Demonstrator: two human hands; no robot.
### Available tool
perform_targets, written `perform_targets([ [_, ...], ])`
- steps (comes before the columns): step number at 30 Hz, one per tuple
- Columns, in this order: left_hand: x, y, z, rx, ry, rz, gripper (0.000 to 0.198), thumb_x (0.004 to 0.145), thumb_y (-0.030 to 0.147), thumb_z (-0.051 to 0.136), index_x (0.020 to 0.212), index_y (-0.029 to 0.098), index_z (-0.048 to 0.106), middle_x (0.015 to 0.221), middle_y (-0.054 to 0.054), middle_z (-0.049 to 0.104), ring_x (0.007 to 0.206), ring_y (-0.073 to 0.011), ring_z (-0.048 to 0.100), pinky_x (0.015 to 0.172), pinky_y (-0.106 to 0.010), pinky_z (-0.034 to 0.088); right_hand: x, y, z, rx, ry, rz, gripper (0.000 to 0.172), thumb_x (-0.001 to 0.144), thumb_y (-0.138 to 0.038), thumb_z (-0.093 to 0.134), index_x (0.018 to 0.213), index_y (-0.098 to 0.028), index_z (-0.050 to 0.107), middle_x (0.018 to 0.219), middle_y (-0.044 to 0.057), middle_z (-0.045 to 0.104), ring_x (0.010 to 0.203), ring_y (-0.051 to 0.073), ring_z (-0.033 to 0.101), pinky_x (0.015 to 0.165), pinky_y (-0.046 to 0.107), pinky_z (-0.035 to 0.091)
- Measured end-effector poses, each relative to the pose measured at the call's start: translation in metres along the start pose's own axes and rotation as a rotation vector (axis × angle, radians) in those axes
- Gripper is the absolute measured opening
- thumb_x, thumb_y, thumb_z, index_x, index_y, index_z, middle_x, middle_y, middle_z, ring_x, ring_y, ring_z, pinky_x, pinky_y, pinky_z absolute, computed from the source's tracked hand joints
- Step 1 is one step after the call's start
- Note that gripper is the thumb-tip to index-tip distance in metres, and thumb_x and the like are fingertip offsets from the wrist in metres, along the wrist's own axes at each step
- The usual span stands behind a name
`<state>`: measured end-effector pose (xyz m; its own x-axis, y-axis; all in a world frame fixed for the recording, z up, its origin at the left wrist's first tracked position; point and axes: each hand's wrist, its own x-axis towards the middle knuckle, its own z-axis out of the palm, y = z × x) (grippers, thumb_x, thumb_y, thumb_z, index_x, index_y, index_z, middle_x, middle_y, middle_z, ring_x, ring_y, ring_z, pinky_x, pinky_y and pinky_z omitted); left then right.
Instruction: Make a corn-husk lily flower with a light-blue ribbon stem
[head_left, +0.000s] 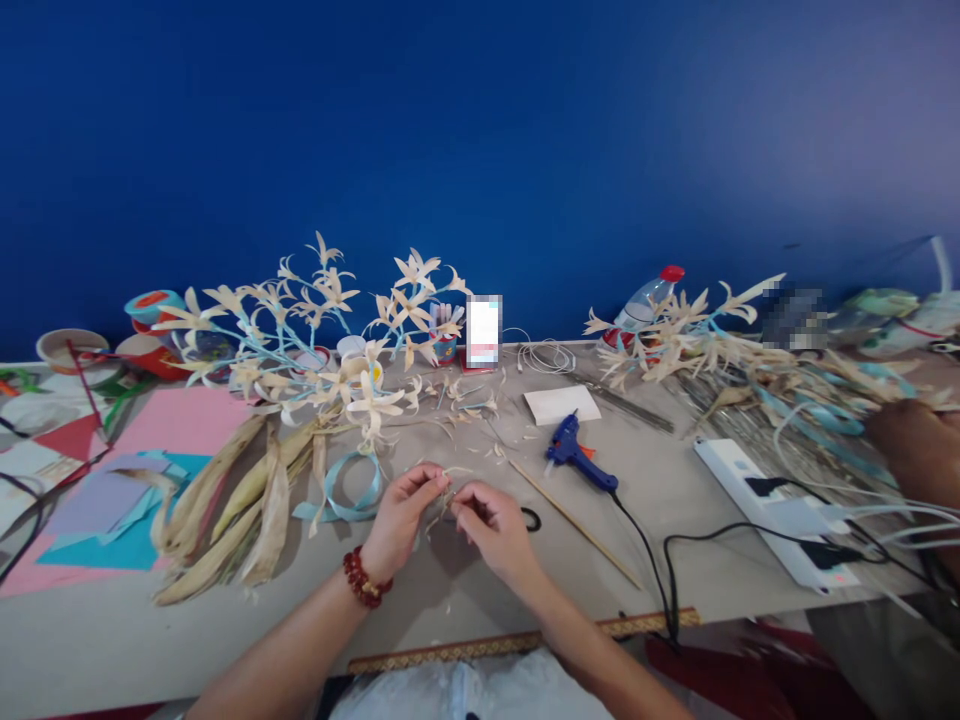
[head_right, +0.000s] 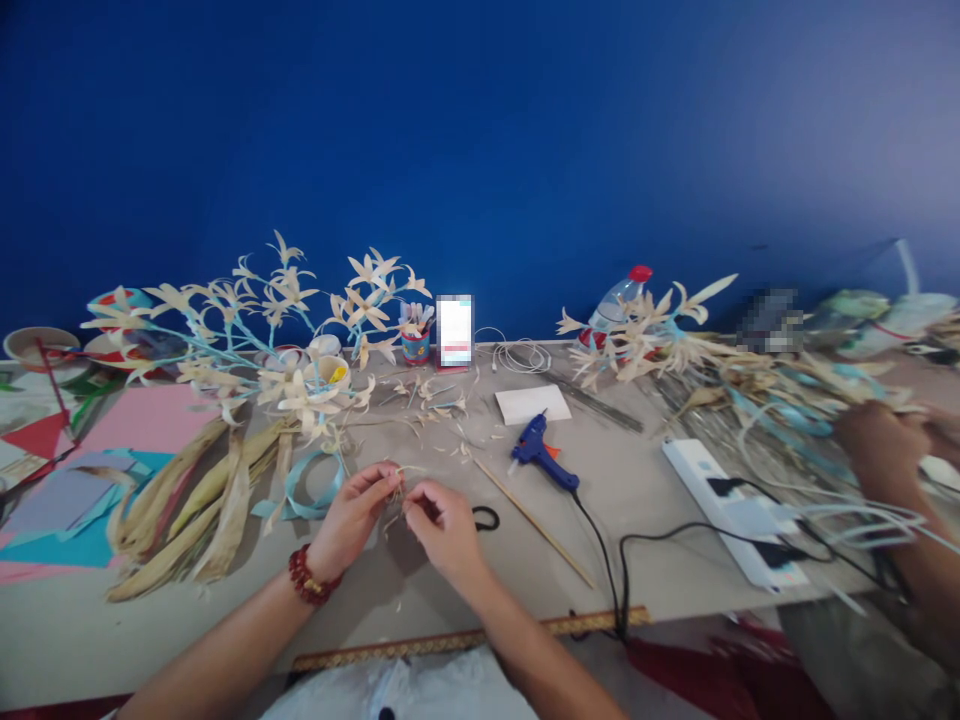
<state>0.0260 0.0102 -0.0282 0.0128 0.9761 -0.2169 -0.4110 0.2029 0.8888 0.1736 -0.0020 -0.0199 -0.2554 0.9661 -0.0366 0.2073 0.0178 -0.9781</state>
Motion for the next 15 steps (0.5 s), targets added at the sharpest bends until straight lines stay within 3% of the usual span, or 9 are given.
perform_targets([
  [3,0.0,0.0,-0.001,0.004,0.008,0.011,0.016,0.071,0.03,0.077,0.078,0.017,0.072,0.075,-0.001,0.065,0.071,-0.0125,0.056,0.069,-0.023,0.045,-0.001,-0.007,-0.006,-0.214,0.021,-0.13,0.014,0.087,-0.023,0.053,0.074,-0.02,0.06,0.061,-0.002,0.059,0.054,0.013,0.053,0.052,0.022,0.04],
  [8,-0.001,0.001,-0.001,0.026,-0.013,0.016,0.017,0.073,0.032,0.076,0.079,0.017,0.071,0.074,-0.001,0.065,0.07,-0.013,0.056,0.071,-0.024,0.045,0.004,-0.027,-0.024,-0.616,0.218,-0.472,0.013,0.09,-0.025,0.054,0.09,-0.021,0.066,0.085,0.008,0.065,0.077,0.02,0.06,0.072,0.031,0.047],
  [11,-0.003,0.002,0.0,0.04,-0.041,0.022,0.018,0.073,0.033,0.075,0.077,0.016,0.07,0.073,0.0,0.064,0.07,-0.0128,0.055,0.07,-0.025,0.044,0.012,-0.032,-0.027,-0.704,0.135,-0.598,0.021,0.091,-0.017,0.051,0.105,-0.022,0.066,0.103,0.01,0.067,0.094,0.023,0.059,0.082,0.035,0.048],
  [15,-0.003,0.002,0.0,0.063,-0.054,0.04,0.017,0.075,0.032,0.074,0.077,0.016,0.07,0.069,0.001,0.062,0.067,-0.0117,0.053,0.068,-0.023,0.043,0.019,-0.027,-0.022,-0.713,0.066,-0.591,0.022,0.091,-0.012,0.049,0.102,-0.021,0.066,0.094,0.009,0.07,0.087,0.023,0.06,0.079,0.035,0.048],
])
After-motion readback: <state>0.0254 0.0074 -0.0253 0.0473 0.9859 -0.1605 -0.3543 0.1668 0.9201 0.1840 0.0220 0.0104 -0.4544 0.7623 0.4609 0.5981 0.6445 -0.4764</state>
